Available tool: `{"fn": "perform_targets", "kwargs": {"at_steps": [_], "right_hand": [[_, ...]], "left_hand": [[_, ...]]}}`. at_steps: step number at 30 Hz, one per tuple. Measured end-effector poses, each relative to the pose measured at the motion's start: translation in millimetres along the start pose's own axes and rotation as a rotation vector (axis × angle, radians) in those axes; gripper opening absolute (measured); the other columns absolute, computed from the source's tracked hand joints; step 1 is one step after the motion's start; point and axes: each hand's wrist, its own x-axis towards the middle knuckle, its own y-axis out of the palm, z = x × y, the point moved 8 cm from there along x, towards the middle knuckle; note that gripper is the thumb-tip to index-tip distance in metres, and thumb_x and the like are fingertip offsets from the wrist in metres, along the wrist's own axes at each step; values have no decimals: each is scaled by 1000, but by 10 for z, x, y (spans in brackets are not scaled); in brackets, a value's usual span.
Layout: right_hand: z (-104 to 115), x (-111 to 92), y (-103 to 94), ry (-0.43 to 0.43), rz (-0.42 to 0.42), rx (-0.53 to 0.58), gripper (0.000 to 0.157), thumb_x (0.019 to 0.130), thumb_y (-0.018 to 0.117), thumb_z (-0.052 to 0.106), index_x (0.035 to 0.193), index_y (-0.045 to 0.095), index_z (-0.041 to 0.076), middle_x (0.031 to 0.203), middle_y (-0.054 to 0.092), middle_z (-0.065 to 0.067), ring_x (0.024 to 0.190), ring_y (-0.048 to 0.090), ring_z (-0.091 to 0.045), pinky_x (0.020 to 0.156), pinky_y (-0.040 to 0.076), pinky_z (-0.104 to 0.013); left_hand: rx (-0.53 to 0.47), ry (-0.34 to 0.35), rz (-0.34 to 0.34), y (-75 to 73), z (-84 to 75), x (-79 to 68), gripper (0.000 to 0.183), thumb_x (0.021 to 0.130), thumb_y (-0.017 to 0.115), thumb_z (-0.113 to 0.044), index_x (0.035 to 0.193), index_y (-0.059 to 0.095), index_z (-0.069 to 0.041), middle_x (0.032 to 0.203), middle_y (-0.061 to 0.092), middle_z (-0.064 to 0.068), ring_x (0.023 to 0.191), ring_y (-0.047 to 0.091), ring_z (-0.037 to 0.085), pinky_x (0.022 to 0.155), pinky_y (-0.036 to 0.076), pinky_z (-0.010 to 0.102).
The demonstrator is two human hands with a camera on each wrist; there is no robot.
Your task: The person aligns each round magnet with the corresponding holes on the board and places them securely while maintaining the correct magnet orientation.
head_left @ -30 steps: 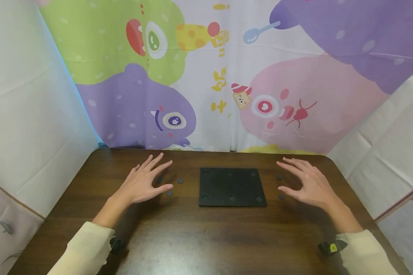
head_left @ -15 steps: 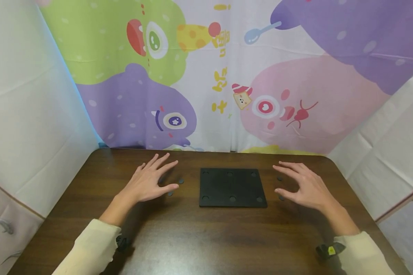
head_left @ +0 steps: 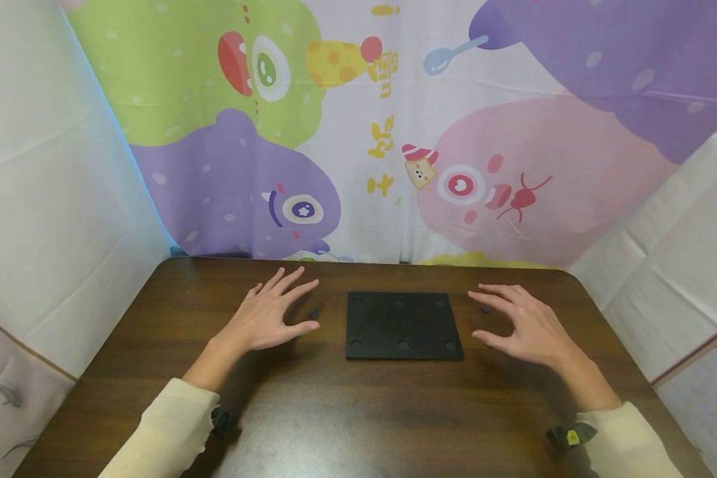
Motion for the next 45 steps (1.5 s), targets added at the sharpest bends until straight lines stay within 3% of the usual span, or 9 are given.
{"fn": "perform_targets", "kwargs": {"at_steps": [10, 19, 29, 38, 45], "right_hand": [[-18, -59, 66, 1, 28, -1, 71, 79, 98, 41, 145, 77, 24, 144, 78, -11, 125, 73, -34, 83, 67, -56], [-37, -72, 104, 21, 62, 2, 58, 80, 98, 42, 133, 84, 22, 141, 79, -11, 125, 74, -34, 87, 67, -58], [-56, -100, 144, 47, 129, -21, 61, 84, 96, 45, 138, 82, 21, 133, 82, -7, 120, 75, -32, 88, 67, -56], [-66, -109, 169, 71, 188, -26, 46, 86, 94, 47, 124, 87, 21, 130, 81, -7, 116, 75, -32, 86, 67, -55], [-86, -135, 196, 85, 205, -25, 43, 87, 94, 45, 122, 87, 21, 127, 81, -7, 113, 76, -32, 84, 67, -53]], "left_hand": [[-34, 3, 21, 79, -74, 42, 85, 99, 70, -68, 173, 46, -34, 189, 30, 7, 175, 25, 50, 123, 35, 88], [-33, 22, 23, 153, -172, 94, 83, 98, 71, -69, 170, 52, -31, 187, 35, 7, 172, 30, 52, 121, 38, 89], [-62, 24, 52, 243, -252, 147, 85, 97, 71, -70, 170, 52, -30, 187, 36, 4, 173, 30, 51, 123, 35, 88], [-77, 32, 78, 326, -339, 190, 86, 96, 73, -72, 169, 53, -32, 186, 38, 6, 173, 31, 51, 123, 34, 89], [-90, 43, 107, 395, -400, 220, 88, 96, 73, -73, 170, 51, -32, 187, 36, 6, 174, 30, 50, 123, 33, 90]]}}
